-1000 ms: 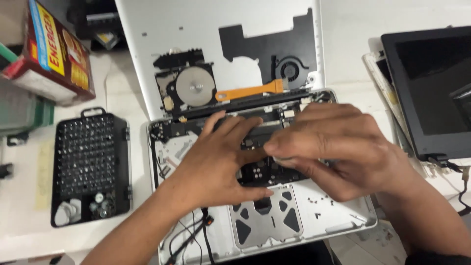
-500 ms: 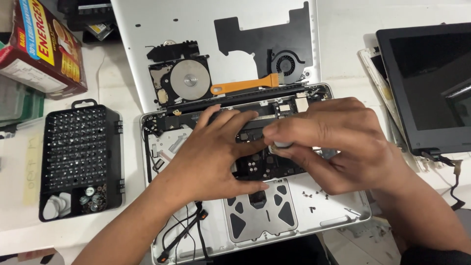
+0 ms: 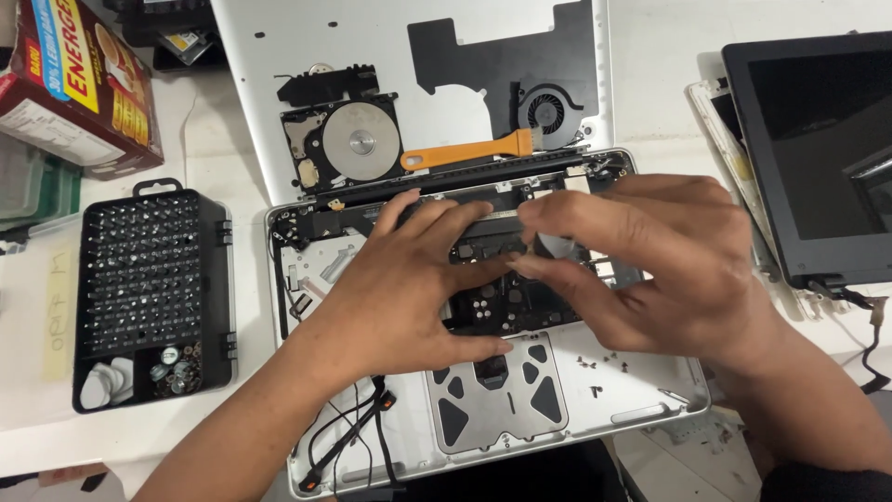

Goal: Adjusting the internal layout of a laptop by removing and repositioning the logic board and securing it with screws.

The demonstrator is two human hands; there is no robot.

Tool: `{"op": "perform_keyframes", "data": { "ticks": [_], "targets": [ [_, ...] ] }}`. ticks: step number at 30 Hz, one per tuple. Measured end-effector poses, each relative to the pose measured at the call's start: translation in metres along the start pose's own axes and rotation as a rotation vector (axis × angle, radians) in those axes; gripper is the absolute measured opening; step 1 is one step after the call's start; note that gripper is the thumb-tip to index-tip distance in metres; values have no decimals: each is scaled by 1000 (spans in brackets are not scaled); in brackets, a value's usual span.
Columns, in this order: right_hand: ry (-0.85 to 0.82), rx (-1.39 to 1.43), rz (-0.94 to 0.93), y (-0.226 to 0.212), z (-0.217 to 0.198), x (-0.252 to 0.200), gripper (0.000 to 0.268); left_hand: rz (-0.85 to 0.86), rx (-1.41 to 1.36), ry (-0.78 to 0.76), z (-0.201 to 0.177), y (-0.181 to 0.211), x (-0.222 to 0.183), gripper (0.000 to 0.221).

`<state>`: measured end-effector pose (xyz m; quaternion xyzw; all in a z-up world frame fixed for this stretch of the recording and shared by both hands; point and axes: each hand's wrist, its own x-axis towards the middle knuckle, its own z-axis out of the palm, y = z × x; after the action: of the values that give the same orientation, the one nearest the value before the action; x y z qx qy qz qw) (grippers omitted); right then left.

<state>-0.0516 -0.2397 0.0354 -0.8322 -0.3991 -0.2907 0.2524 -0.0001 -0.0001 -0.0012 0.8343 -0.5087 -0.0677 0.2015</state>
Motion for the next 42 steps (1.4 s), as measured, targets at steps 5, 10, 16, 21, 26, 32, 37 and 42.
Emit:
{"op": "perform_keyframes", "data": {
  "ticks": [5,10,16,21,26,32,37,42],
  "targets": [
    [-20,33,-41,9,-4,-1,45,1,9,8,1,0,-1,67],
    [-67,292,-41,10,-13,1,39,2,41,-13,0,0,0,72],
    [-68,312,8,0,-16,5,38,-1,35,8,2,-1,0,69],
    [-84,261,-68,-4,-16,12,20,0,41,21,3,-2,0,69],
    [-136,256,-43,-7,-22,14,25,-26,43,-36,3,-1,1,70],
    [-212,173,38,-16,-23,21,35,16,25,59,5,-2,-2,67],
    [-162,35,46,-14,-18,17,41,38,11,120,6,-2,-3,64],
    [-133,21,60,-12,-22,21,39,28,40,73,4,-2,-1,68]
  ]
}}
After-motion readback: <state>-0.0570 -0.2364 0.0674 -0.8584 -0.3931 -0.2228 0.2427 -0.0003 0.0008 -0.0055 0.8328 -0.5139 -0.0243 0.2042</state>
